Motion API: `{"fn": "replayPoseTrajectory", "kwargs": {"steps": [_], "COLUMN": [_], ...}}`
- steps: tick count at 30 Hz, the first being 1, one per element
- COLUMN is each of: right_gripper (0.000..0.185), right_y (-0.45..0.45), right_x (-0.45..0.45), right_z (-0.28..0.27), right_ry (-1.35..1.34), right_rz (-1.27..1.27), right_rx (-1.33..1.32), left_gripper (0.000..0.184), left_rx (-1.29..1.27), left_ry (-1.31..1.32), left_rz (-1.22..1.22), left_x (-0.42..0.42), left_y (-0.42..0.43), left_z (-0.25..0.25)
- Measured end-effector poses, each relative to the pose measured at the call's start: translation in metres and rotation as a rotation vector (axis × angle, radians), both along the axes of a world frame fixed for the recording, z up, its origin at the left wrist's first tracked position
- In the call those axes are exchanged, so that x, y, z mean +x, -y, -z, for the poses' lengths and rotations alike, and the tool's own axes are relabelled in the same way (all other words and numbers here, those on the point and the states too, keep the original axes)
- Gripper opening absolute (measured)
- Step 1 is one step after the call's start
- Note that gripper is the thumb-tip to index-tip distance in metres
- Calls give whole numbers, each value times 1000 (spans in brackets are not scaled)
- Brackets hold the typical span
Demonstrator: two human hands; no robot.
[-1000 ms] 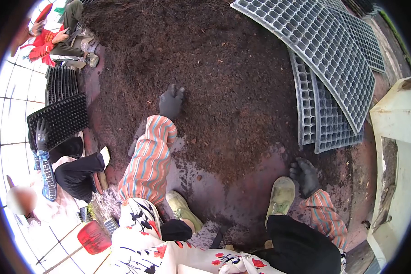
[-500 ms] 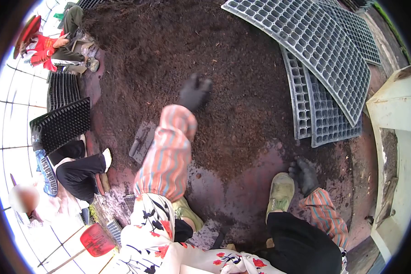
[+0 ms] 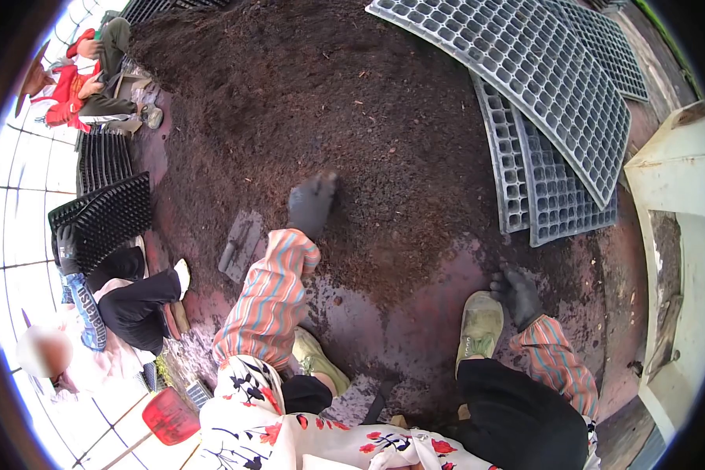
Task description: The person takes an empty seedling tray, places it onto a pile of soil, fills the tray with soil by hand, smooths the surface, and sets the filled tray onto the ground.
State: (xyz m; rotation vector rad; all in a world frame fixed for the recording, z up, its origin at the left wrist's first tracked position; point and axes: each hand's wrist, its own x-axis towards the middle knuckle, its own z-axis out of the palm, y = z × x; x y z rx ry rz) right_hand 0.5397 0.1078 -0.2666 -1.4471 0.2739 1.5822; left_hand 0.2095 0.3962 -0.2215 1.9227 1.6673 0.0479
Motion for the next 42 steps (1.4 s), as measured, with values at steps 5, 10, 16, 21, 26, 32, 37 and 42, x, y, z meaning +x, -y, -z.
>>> {"fn": "replayPoseTrajectory", "kwargs": {"steps": [5,10,16,21,26,32,37,42], "right_gripper": [18,21,19,18,25,28,33,40], "right_y": [0,-8,-8,-8,1,2,14,45], "right_x": [2,4,-3,-5,-4,3,19,51], "right_z": [6,1,1,-7,-1,5,3,4], "right_ry": [11,29,-14,25,30,66,358,681], "right_rz": [-8,-34,-13,-49,-39,38,228,294], "right_rx": [-11,-4,24,-14,30,82,-27,-125], "left_gripper": [34,46,45,46,40,34,29,17], "left_rx": [235,277,311,369,106,359,274,407], "left_ry": [107,-30,-76,7,254,88,86,234], "left_rz": [-73,247,341,356,59,450,719,208], "left_x": [-13,-5,-8,-16,-5,31,25,21], "left_y": [-54,-83,-46,-32,11,115,121,70], "left_z": [26,46,45,54,25,-17,39,27]}}
